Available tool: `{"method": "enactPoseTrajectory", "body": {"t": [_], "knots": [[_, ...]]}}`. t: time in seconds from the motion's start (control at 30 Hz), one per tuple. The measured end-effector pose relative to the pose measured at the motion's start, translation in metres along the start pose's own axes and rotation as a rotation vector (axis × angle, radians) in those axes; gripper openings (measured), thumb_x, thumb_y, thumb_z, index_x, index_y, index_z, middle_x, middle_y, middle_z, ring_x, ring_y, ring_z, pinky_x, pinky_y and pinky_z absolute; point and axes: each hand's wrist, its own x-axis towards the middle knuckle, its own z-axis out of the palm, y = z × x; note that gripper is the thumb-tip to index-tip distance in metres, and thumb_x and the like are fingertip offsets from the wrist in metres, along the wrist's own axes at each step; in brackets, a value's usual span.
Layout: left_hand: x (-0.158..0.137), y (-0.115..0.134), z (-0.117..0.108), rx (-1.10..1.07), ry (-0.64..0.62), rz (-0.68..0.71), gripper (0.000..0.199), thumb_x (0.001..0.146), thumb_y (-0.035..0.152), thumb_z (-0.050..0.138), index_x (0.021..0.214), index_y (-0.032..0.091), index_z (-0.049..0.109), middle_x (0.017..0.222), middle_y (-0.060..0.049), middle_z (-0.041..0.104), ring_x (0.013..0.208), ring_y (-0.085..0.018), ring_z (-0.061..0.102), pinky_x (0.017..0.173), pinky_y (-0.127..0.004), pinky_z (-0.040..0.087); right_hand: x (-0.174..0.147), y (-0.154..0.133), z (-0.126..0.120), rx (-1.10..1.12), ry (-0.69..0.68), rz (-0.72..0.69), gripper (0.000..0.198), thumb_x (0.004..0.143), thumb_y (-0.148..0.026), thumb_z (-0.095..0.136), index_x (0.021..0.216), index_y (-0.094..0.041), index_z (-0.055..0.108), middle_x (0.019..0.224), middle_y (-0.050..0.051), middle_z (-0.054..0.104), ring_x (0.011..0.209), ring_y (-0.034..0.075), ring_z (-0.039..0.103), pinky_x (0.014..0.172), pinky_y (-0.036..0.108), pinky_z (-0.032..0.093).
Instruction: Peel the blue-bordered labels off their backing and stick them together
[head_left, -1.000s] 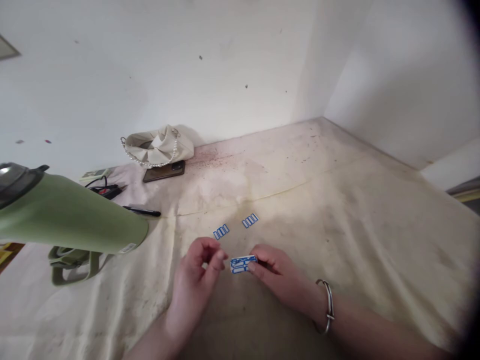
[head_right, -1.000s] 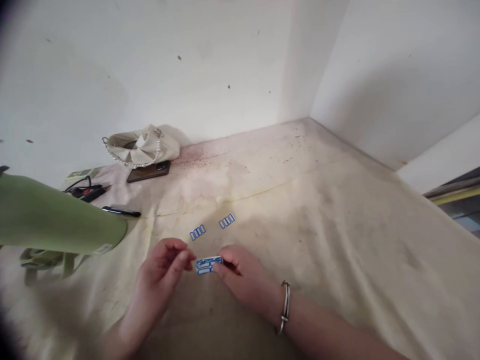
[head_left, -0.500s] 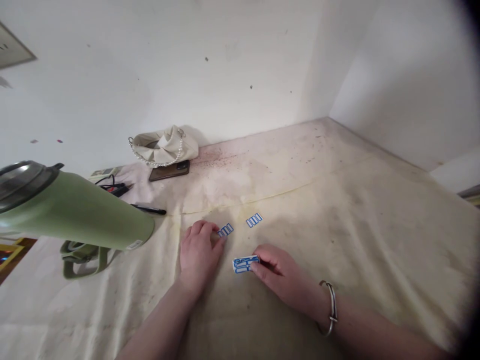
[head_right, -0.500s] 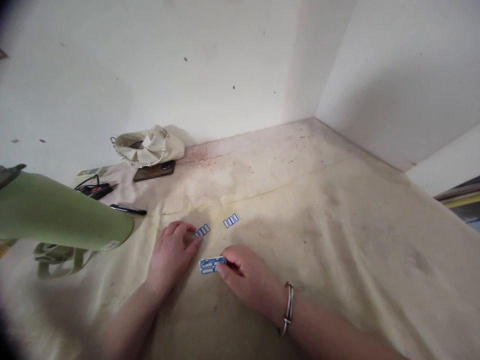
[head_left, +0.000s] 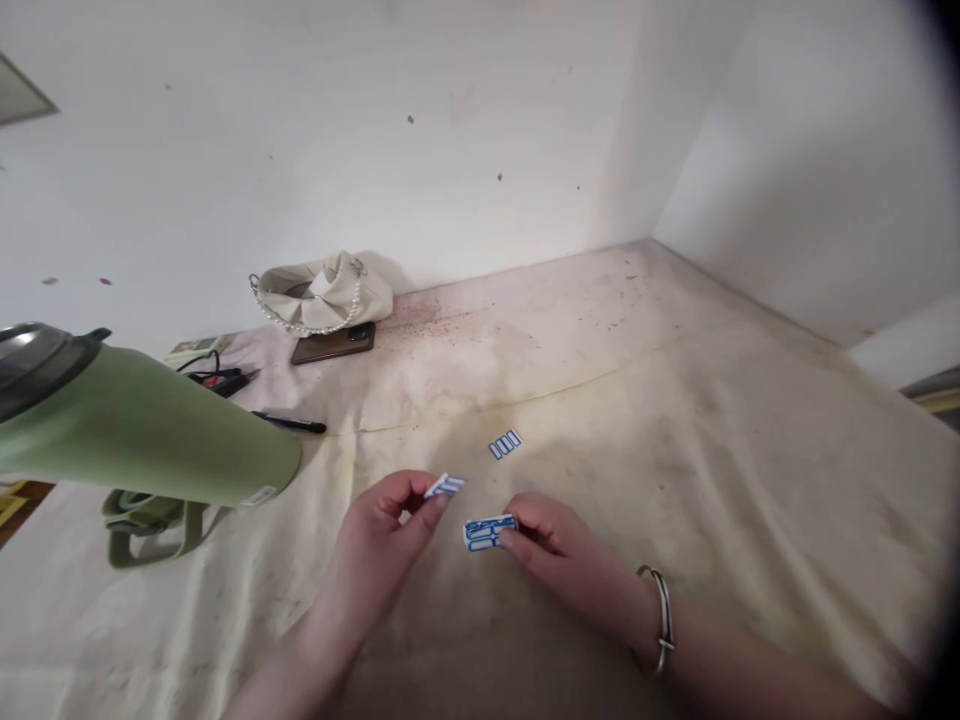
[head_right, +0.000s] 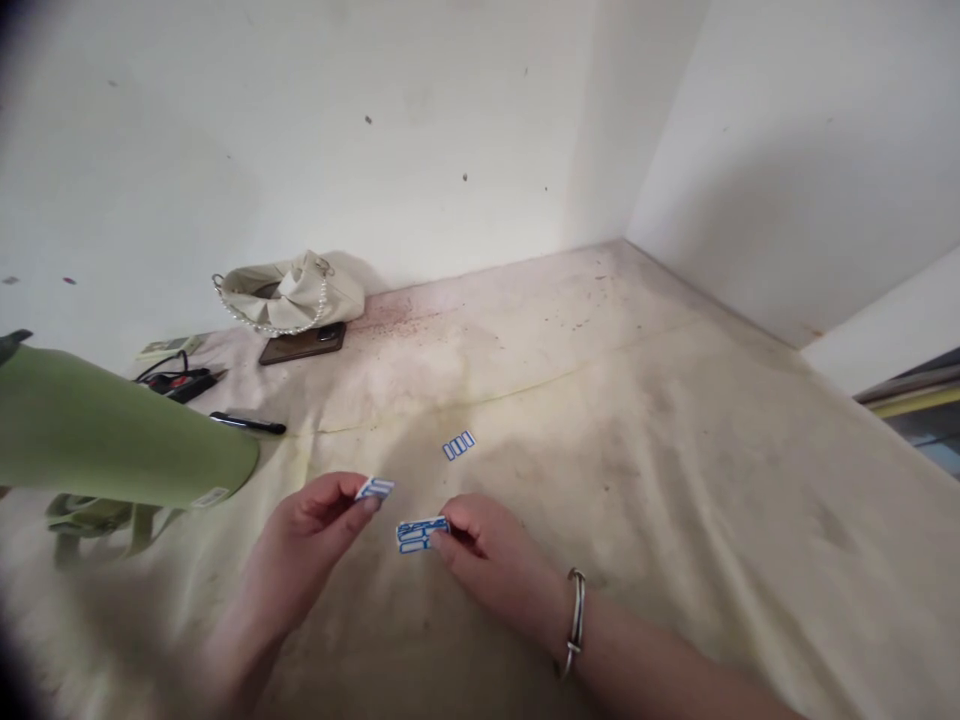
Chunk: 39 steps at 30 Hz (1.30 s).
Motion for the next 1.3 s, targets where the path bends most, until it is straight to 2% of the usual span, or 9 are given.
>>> {"method": "enactPoseTrajectory", "body": {"t": [0.1, 0.17, 0.37, 0.6, 0.83, 0.93, 1.07, 1.2, 1.3], "knots": [[-0.013, 0.021, 0.001, 0.013, -0.185, 0.103, 0.01, 0.073, 0.024, 0.062, 0.065, 0.018, 0.061, 0.077, 0.0, 0.056, 0.072, -0.014, 0.055, 0.065, -0.024, 0.041, -0.001, 0.001, 0.0, 0.028, -0.006, 0.004, 0.021, 0.086, -0.029, 0.046, 0.07, -0.017, 0.052, 0.069, 0.0, 0.052, 0.065, 0.014, 0.047, 0.058, 0.024, 0.034], [-0.017, 0.025, 0.005, 0.08, -0.236, 0.098, 0.011, 0.068, 0.019, 0.064, 0.059, 0.018, 0.059, 0.079, -0.001, 0.055, 0.073, -0.014, 0.055, 0.064, -0.025, 0.041, -0.001, 0.003, 0.0, 0.043, -0.006, 0.003, 0.019, 0.085, -0.028, 0.048, 0.071, -0.017, 0.052, 0.069, 0.0, 0.052, 0.065, 0.013, 0.047, 0.058, 0.024, 0.034], [-0.014, 0.012, 0.016, 0.366, -0.163, 0.15, 0.013, 0.067, 0.018, 0.064, 0.056, 0.018, 0.057, 0.082, -0.001, 0.057, 0.081, -0.017, 0.054, 0.073, -0.031, 0.041, -0.001, 0.004, 0.001, -0.024, -0.009, -0.042, 0.019, 0.085, -0.024, 0.048, 0.067, -0.017, 0.049, 0.067, -0.001, 0.05, 0.064, 0.012, 0.046, 0.057, 0.023, 0.033], [-0.012, 0.015, 0.013, 0.519, -0.279, 0.161, 0.014, 0.069, 0.02, 0.062, 0.056, 0.019, 0.059, 0.087, -0.002, 0.06, 0.085, -0.018, 0.054, 0.074, -0.032, 0.041, 0.0, 0.002, 0.001, -0.096, -0.037, -0.167, 0.023, 0.086, -0.025, 0.049, 0.064, -0.017, 0.048, 0.066, -0.001, 0.051, 0.066, 0.013, 0.046, 0.061, 0.025, 0.033], [-0.012, 0.015, 0.016, 0.529, -0.307, 0.123, 0.015, 0.069, 0.02, 0.06, 0.056, 0.018, 0.055, 0.084, -0.002, 0.064, 0.079, -0.017, 0.055, 0.071, -0.03, 0.04, -0.001, 0.001, -0.001, -0.109, -0.071, -0.2, 0.022, 0.085, -0.024, 0.049, 0.065, -0.017, 0.051, 0.067, -0.001, 0.052, 0.066, 0.013, 0.046, 0.062, 0.025, 0.033], [-0.012, 0.013, 0.019, 0.513, -0.323, 0.078, 0.013, 0.07, 0.02, 0.056, 0.057, 0.018, 0.054, 0.073, -0.001, 0.063, 0.069, -0.015, 0.054, 0.063, -0.027, 0.038, -0.001, 0.001, -0.002, -0.091, -0.064, -0.194, 0.023, 0.086, -0.025, 0.049, 0.065, -0.017, 0.051, 0.067, -0.001, 0.051, 0.065, 0.013, 0.045, 0.062, 0.025, 0.034], [-0.014, 0.011, 0.022, 0.53, -0.278, -0.004, 0.015, 0.07, 0.023, 0.053, 0.056, 0.018, 0.053, 0.056, 0.002, 0.054, 0.055, -0.013, 0.048, 0.051, -0.024, 0.03, -0.001, 0.001, -0.002, -0.067, -0.061, -0.186, 0.025, 0.087, -0.028, 0.047, 0.065, -0.017, 0.051, 0.066, -0.002, 0.05, 0.065, 0.012, 0.046, 0.062, 0.025, 0.035], [-0.014, 0.009, 0.023, 0.502, -0.26, 0.008, 0.017, 0.07, 0.024, 0.053, 0.054, 0.019, 0.05, 0.053, 0.002, 0.051, 0.053, -0.013, 0.045, 0.049, -0.024, 0.028, -0.001, -0.001, -0.003, -0.067, -0.056, -0.173, 0.025, 0.088, -0.028, 0.047, 0.065, -0.018, 0.051, 0.067, -0.001, 0.05, 0.066, 0.013, 0.046, 0.062, 0.025, 0.035], [-0.013, 0.009, 0.023, 0.45, -0.26, 0.069, 0.017, 0.068, 0.019, 0.054, 0.053, 0.019, 0.046, 0.06, 0.001, 0.054, 0.058, -0.013, 0.049, 0.053, -0.025, 0.034, -0.001, -0.001, -0.004, -0.06, -0.057, -0.185, 0.025, 0.088, -0.028, 0.047, 0.065, -0.018, 0.051, 0.066, -0.001, 0.05, 0.066, 0.013, 0.045, 0.062, 0.026, 0.035]]}}
